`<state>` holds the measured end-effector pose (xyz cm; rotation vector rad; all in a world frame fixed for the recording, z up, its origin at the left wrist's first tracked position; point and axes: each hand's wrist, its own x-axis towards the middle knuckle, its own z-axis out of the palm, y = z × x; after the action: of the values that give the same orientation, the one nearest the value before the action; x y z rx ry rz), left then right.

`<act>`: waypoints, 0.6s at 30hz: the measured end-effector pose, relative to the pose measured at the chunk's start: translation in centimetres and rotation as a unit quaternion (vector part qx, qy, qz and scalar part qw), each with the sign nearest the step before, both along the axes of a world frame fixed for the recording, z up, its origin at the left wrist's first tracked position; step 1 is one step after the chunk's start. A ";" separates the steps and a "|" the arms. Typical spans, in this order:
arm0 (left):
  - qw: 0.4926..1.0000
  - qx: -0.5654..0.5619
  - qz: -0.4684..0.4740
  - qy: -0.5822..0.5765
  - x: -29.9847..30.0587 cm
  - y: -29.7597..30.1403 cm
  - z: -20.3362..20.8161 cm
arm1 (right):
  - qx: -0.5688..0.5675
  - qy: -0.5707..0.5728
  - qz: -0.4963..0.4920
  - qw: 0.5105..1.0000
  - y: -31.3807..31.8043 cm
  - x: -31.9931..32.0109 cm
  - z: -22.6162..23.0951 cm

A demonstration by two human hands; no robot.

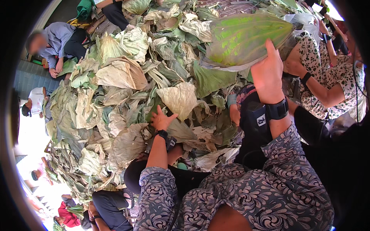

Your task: The person sorts and folds large green leaves by hand from a large pile on the floor while sitting with a group of other people.

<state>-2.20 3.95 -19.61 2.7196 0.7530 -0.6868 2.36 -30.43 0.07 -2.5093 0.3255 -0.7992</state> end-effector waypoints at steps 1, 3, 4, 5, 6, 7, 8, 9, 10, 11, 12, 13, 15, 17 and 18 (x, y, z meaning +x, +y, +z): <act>0.999 0.011 -0.028 0.032 -0.6 -0.5 -0.8 | 0.023 0.006 0.003 1.000 0.1 0.0 0.2; 0.993 0.023 -0.072 0.093 -1.5 -1.8 -1.6 | 0.084 0.030 0.019 0.996 0.4 -0.2 1.0; 0.982 0.030 -0.115 0.146 -1.7 -2.4 -1.6 | 0.086 0.038 0.012 0.996 0.2 0.1 0.9; 0.979 0.062 -0.133 0.144 -1.9 -2.8 -1.5 | 0.499 -0.030 0.135 0.856 -0.1 0.7 0.5; 0.976 0.062 -0.141 0.152 -2.0 -2.6 -2.5 | 0.805 -0.101 0.227 0.538 -0.4 1.0 0.4; 0.972 0.070 -0.175 0.142 -2.2 -1.8 -3.7 | 0.809 -0.101 0.215 0.537 -0.2 1.0 0.4; 0.966 0.078 -0.209 0.132 -2.5 -1.0 -4.8 | 0.801 -0.085 0.218 0.551 0.2 1.1 0.6; 0.961 0.080 -0.223 0.146 -2.7 -0.9 -4.8 | 0.792 -0.072 0.214 0.567 0.3 0.8 0.7; 0.968 0.053 -0.219 0.113 -2.1 -1.4 -4.2 | 0.792 -0.083 0.196 0.572 -0.1 0.5 1.0; 0.973 0.026 -0.216 0.082 -1.7 -1.9 -3.7 | 0.803 -0.083 0.213 0.550 -0.5 0.2 1.2; 0.968 0.028 -0.234 0.087 -1.2 -2.2 -3.3 | 0.814 -0.084 0.235 0.525 -0.6 0.1 1.6; 0.971 0.003 -0.234 0.052 -0.9 -2.2 -2.8 | 0.791 -0.093 0.244 0.553 0.9 -0.1 3.1; 0.974 -0.028 -0.226 -0.008 -0.1 -3.1 -1.4 | 0.803 -0.099 0.224 0.543 0.7 -0.3 3.5; 0.973 -0.030 -0.224 -0.055 0.4 -2.4 -0.7 | 0.824 -0.079 0.231 0.511 1.4 0.2 2.6; 0.961 -0.049 -0.246 -0.114 1.6 -3.6 0.2 | 0.821 -0.097 0.216 0.519 0.4 -0.4 3.1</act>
<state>-0.62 0.32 -19.45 2.8410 -0.0183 -0.4689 1.98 -30.00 3.20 -0.5593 0.1626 -0.1849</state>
